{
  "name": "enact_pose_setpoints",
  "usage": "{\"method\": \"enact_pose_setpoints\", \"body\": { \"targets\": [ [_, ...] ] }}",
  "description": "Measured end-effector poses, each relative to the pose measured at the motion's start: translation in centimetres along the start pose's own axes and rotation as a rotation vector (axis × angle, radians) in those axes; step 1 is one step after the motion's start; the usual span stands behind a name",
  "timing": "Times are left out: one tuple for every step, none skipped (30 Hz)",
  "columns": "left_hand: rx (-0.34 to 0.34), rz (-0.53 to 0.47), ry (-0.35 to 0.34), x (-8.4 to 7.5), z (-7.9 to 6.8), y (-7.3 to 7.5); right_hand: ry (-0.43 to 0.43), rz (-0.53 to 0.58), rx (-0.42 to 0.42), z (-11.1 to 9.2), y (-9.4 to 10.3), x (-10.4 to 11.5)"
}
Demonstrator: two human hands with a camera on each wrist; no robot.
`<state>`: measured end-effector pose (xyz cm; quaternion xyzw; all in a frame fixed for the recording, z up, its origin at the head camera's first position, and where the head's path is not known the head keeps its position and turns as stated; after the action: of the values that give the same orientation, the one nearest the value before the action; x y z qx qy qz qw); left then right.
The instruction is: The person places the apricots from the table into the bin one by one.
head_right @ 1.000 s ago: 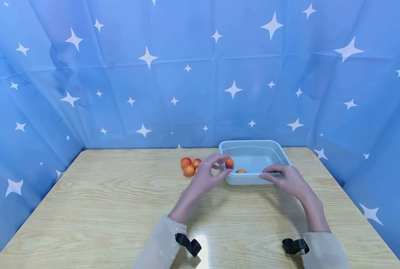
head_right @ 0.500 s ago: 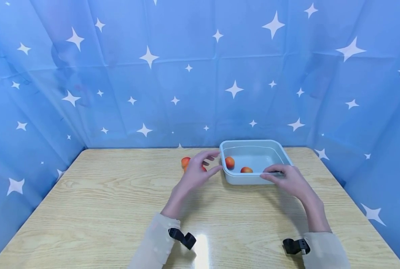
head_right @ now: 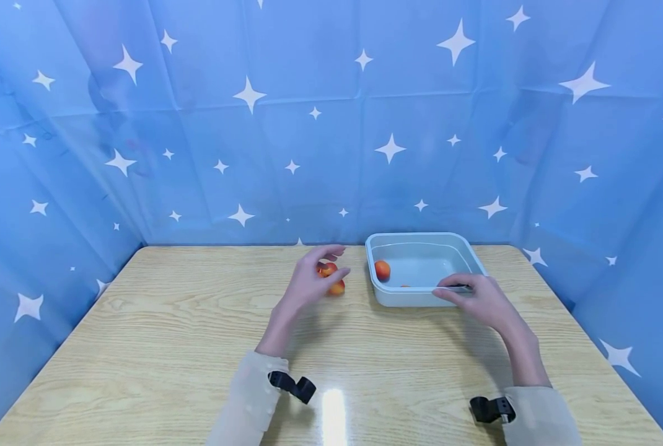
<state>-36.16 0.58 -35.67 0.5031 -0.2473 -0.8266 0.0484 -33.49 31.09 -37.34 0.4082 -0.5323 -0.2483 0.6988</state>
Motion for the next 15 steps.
{"method": "enact_pose_setpoints", "body": {
  "targets": [
    [-0.004,-0.001,0.002,0.2,0.0,0.2,0.000,0.000,0.001,0.0,0.0,0.0],
    [-0.008,-0.004,0.005,0.3,0.0,0.3,0.001,0.000,0.002,0.0,0.0,0.0],
    [-0.012,-0.009,0.008,0.5,-0.1,0.5,0.000,0.001,0.002,0.0,0.0,0.0],
    [-0.018,-0.015,0.012,0.8,-0.1,0.7,0.000,0.000,0.001,0.0,0.0,0.1],
    [-0.024,-0.023,0.013,1.0,-0.1,0.9,0.001,0.000,0.000,0.0,0.0,0.1],
    [-0.028,-0.027,0.016,1.2,-0.2,1.0,0.002,-0.001,-0.001,0.0,0.0,0.1],
    [-0.030,-0.032,0.020,1.5,-0.2,1.2,0.003,-0.001,-0.002,0.0,0.0,0.1],
    [-0.032,-0.037,0.021,1.7,-0.2,1.4,0.004,-0.002,-0.002,0.0,0.0,0.1],
    [-0.033,-0.037,0.027,2.0,-0.3,1.5,0.004,-0.004,-0.004,0.0,0.1,0.2],
    [-0.031,-0.038,0.038,2.3,-0.4,1.7,0.006,-0.003,-0.004,0.0,0.0,0.2],
    [-0.027,-0.038,0.050,2.6,-0.4,1.8,0.006,-0.003,-0.004,0.0,0.0,0.2],
    [-0.021,-0.040,0.065,2.9,-0.5,1.9,0.008,-0.003,-0.003,0.0,0.0,0.2],
    [-0.016,-0.044,0.074,3.2,-0.6,2.0,0.007,-0.003,-0.003,0.0,0.0,0.2],
    [-0.010,-0.045,0.085,3.4,-0.7,2.0,0.006,-0.003,-0.004,-0.1,0.0,0.2],
    [-0.004,-0.044,0.102,3.8,-0.8,2.1,0.006,-0.002,-0.003,-0.1,0.0,0.2]
  ]
}}
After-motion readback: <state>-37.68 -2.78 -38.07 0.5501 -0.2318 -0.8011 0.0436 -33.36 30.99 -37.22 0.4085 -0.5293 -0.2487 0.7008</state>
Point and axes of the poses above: each hand's wrist, its own z-axis towards the middle knuckle, its own y-axis out of the back of the hand, x = y × z, the point moved 10 cm from there along z, towards the middle knuckle, and after that the axes turned 7 degrees about x, right-handed, at the moved point
